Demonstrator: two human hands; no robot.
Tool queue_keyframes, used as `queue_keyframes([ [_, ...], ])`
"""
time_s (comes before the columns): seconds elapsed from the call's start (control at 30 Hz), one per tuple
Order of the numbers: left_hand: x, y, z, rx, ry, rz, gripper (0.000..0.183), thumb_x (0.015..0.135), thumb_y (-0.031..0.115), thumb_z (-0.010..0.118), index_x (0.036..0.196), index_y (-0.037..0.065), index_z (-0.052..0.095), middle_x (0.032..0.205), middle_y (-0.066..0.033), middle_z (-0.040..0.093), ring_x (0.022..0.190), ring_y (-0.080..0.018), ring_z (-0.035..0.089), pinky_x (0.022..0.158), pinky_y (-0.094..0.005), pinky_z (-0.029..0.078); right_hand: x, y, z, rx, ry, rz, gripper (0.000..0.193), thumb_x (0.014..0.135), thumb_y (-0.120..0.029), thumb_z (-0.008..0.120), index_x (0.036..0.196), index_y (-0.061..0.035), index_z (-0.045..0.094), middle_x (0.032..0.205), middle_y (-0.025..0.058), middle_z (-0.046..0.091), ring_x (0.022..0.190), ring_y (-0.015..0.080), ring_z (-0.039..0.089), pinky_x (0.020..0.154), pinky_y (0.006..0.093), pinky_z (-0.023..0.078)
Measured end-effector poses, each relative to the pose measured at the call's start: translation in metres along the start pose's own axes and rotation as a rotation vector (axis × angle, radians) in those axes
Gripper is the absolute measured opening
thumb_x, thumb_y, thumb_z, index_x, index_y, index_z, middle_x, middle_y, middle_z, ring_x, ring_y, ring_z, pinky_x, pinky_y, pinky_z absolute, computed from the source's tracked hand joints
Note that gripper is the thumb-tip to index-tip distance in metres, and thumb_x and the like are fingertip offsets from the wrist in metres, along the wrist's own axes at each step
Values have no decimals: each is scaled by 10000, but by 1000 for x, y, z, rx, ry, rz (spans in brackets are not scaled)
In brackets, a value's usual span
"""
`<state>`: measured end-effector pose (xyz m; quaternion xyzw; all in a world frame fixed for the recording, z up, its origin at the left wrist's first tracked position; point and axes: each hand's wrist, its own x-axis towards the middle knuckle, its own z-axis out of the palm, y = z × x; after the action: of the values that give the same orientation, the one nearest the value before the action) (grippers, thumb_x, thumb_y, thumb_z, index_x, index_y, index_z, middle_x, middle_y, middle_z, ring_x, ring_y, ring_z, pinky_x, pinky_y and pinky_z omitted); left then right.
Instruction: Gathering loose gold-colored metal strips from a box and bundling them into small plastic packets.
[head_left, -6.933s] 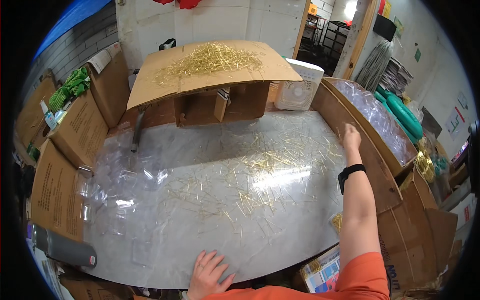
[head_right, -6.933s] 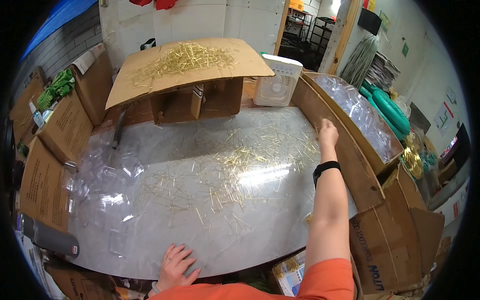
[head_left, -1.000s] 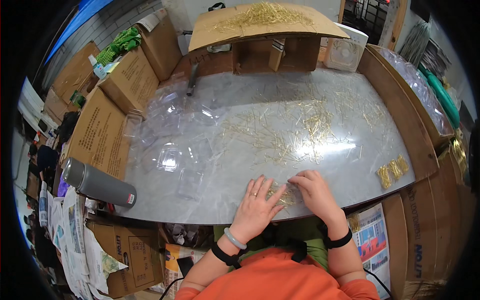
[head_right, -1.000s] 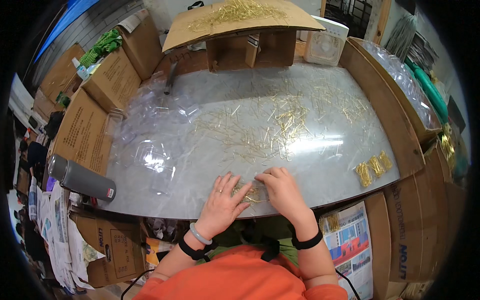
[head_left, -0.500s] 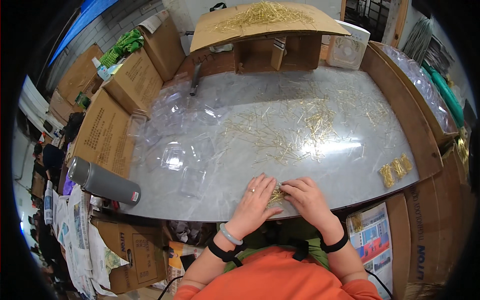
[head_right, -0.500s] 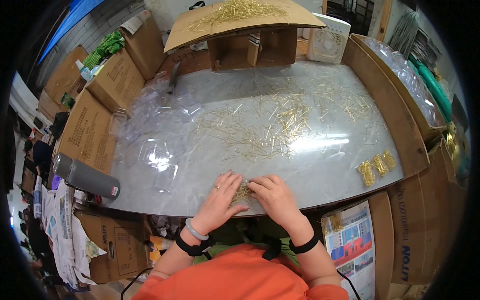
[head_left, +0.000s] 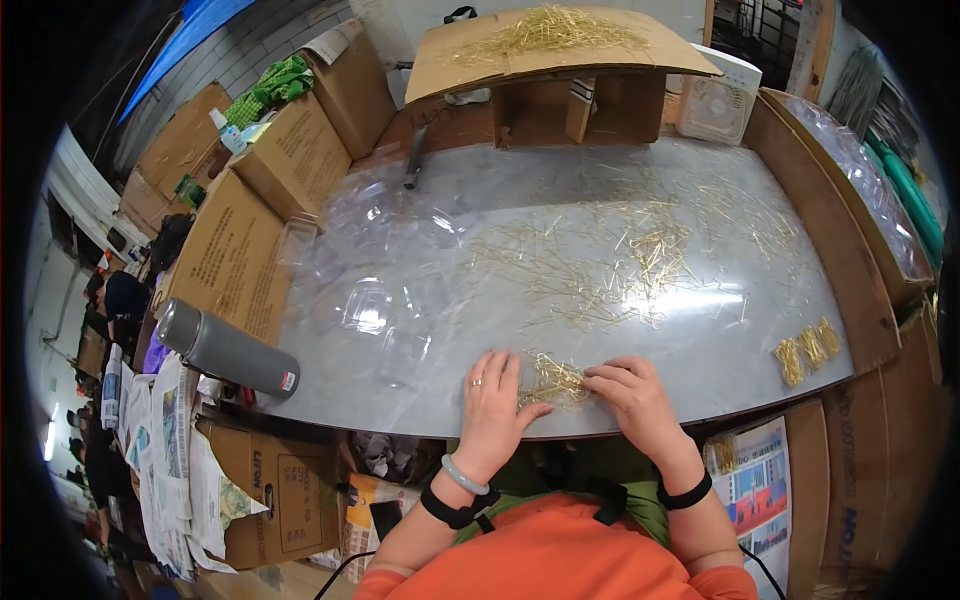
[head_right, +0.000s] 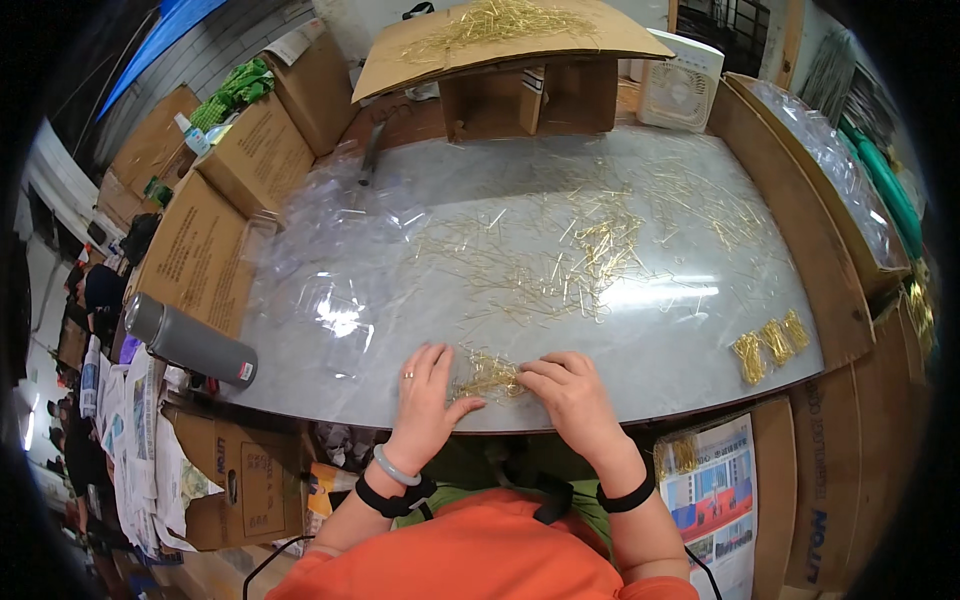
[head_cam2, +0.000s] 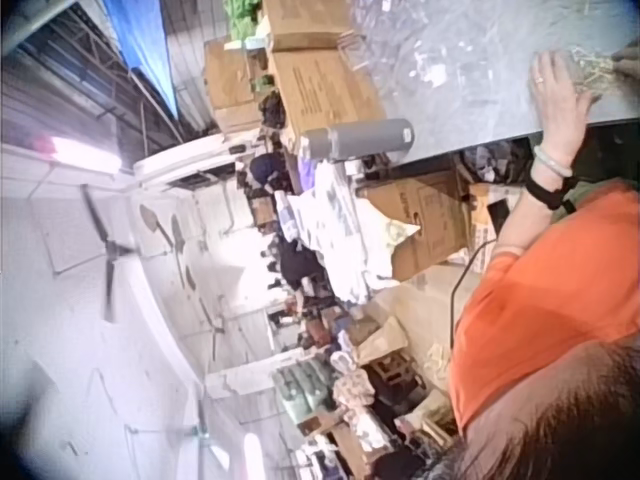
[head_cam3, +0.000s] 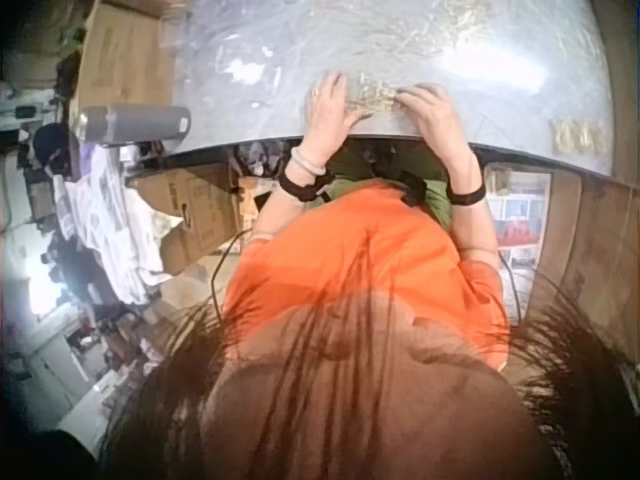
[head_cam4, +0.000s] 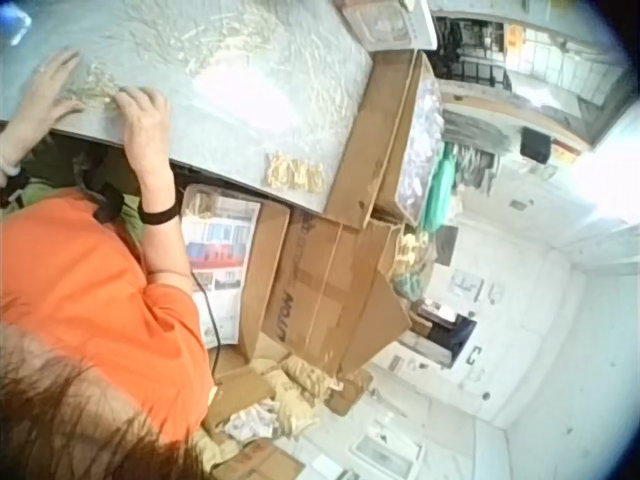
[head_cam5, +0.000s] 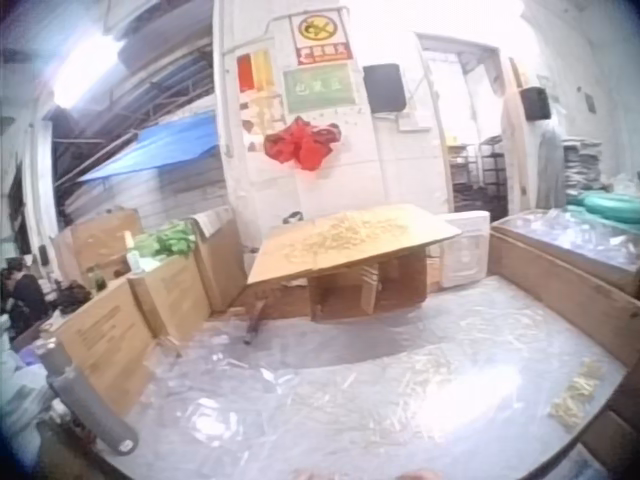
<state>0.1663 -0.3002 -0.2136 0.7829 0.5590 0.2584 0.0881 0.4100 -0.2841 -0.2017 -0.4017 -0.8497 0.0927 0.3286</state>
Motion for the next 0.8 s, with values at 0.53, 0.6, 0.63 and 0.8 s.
queue_keyframes([
  [0.53,9,6,16,-310,-81,214,552,827,160,779,1318,9,577,1301,-166,585,1312,-420,471,1137,-515,358,-4,-25,-3,3,5,119,496,766,-70,786,1237,-66,630,1254,94,651,1167,319,576,994,417,450],
  [0.6,8,4,16,-403,-124,220,573,825,164,784,1332,11,565,1320,-178,560,1297,-419,483,1122,-511,374,-5,-20,-2,45,-57,90,554,762,-84,794,1283,-72,606,1271,87,644,1201,320,552,1023,424,420],
  [0.63,9,5,15,-447,-147,225,584,824,166,787,1339,12,560,1330,-183,548,1290,-419,489,1114,-509,382,-5,-16,-1,67,-86,75,583,759,-91,798,1305,-75,594,1279,83,641,1218,321,540,1038,427,404],
  [0.8,12,10,-1,-318,-48,219,635,799,207,813,1345,20,549,1391,-206,472,1310,-406,466,1113,-478,380,-8,-2,-6,77,-122,109,600,802,-139,772,1352,-55,548,1338,126,593,1262,335,514,1099,490,366],
])
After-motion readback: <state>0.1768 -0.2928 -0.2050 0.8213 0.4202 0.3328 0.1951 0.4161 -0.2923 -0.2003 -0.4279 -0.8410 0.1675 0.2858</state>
